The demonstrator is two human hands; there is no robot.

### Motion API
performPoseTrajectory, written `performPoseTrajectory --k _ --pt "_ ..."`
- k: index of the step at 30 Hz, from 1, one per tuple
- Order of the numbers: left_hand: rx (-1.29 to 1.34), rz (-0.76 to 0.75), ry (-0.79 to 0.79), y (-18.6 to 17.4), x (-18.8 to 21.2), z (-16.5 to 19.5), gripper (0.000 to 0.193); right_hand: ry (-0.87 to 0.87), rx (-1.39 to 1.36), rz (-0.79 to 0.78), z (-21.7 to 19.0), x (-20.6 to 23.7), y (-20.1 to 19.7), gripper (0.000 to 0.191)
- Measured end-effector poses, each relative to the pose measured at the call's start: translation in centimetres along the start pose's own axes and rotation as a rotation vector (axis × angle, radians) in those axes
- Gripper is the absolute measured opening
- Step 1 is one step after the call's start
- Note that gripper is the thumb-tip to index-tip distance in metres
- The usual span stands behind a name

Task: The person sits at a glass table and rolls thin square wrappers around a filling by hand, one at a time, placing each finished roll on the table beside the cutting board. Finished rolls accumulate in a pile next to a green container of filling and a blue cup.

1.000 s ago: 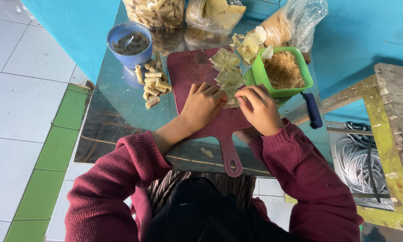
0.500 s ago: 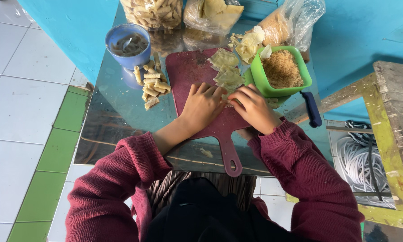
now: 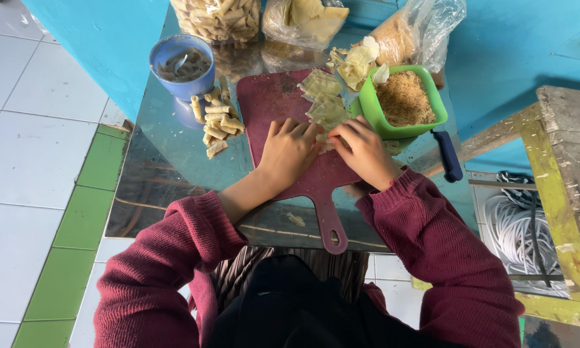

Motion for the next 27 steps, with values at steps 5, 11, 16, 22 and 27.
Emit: performPoseTrajectory --k 5,11,16,22,27 --pt "-0.060 -0.006 0.058 -0.6 0.4 0.5 0.033 -0.141 0.104 0.069 -1.6 -0.3 -0.4 0.013" --pt "-0.126 0.015 0.106 -1.1 0.9 0.8 0.036 -0.208 0.141 0.002 -2.5 -0.1 -0.1 0.020" --pt "-0.174 0.079 0.160 -2.1 1.1 1.8 0.031 -0.211 0.209 0.016 -3.2 -0.2 -0.4 0.028" --pt "-0.180 0.015 0.176 -2.4 1.5 2.5 0.016 -0.195 0.237 0.002 -3.0 0.2 -0.2 0.030" --pt "-0.195 0.000 0.215 -2.4 1.7 2.9 0.022 -0.246 0.299 -0.021 -3.3 0.9 0.1 0.035"
Point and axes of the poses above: each hand's wrist, its own x-axis away from the middle knuckle, its own y-axis out of the palm, z = x × y, the point moved 9 cm from there along -x, towards the middle knuckle, and after that the axes turned 14 degrees about z, right-handed, at the moved point
